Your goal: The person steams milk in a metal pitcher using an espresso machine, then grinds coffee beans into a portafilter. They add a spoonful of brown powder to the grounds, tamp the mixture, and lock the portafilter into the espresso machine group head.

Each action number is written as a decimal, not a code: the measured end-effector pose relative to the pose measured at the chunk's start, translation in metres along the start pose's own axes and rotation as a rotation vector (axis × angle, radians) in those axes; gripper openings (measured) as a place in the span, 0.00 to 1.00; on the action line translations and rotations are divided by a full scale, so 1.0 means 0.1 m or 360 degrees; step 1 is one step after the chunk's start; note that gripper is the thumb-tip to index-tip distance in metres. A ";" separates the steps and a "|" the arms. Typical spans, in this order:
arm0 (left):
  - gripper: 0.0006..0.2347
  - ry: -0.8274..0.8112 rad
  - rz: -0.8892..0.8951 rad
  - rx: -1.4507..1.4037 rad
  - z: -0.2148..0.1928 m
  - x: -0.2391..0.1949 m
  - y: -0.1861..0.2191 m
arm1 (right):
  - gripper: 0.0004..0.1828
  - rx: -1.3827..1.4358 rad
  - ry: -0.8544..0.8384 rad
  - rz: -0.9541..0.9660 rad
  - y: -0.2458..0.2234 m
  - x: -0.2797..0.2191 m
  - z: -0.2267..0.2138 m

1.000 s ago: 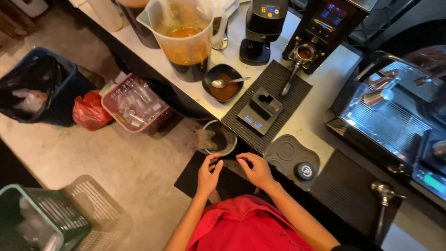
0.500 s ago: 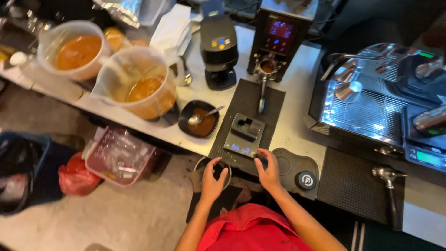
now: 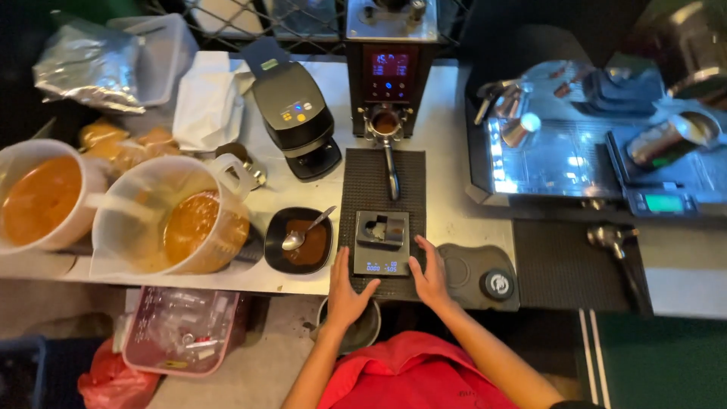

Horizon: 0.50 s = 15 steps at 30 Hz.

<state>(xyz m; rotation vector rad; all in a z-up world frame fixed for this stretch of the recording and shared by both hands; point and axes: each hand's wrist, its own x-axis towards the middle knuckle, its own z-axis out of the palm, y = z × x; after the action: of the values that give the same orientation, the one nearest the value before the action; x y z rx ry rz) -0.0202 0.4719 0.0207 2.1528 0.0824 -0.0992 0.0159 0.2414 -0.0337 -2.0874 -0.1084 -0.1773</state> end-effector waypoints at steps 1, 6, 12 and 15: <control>0.42 -0.0041 0.0024 -0.0006 -0.03 0.03 -0.08 | 0.28 -0.0019 0.0037 0.0024 -0.03 -0.04 0.04; 0.54 -0.0326 0.0273 0.0157 -0.24 0.17 -0.33 | 0.28 -0.0099 0.0212 -0.0029 0.02 -0.09 0.20; 0.55 -0.0533 0.0378 0.0405 -0.29 0.18 -0.47 | 0.30 -0.0001 0.0298 -0.0007 -0.12 -0.14 0.28; 0.54 -0.0514 0.0446 0.0474 -0.29 0.26 -0.54 | 0.31 -0.0030 0.0394 -0.0034 0.14 -0.16 0.37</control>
<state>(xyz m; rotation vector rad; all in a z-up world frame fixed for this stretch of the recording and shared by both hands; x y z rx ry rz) 0.0011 0.5261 -0.0108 2.3907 -0.4450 -0.3104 0.0049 0.2666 -0.0666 -2.0659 0.0207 -0.4488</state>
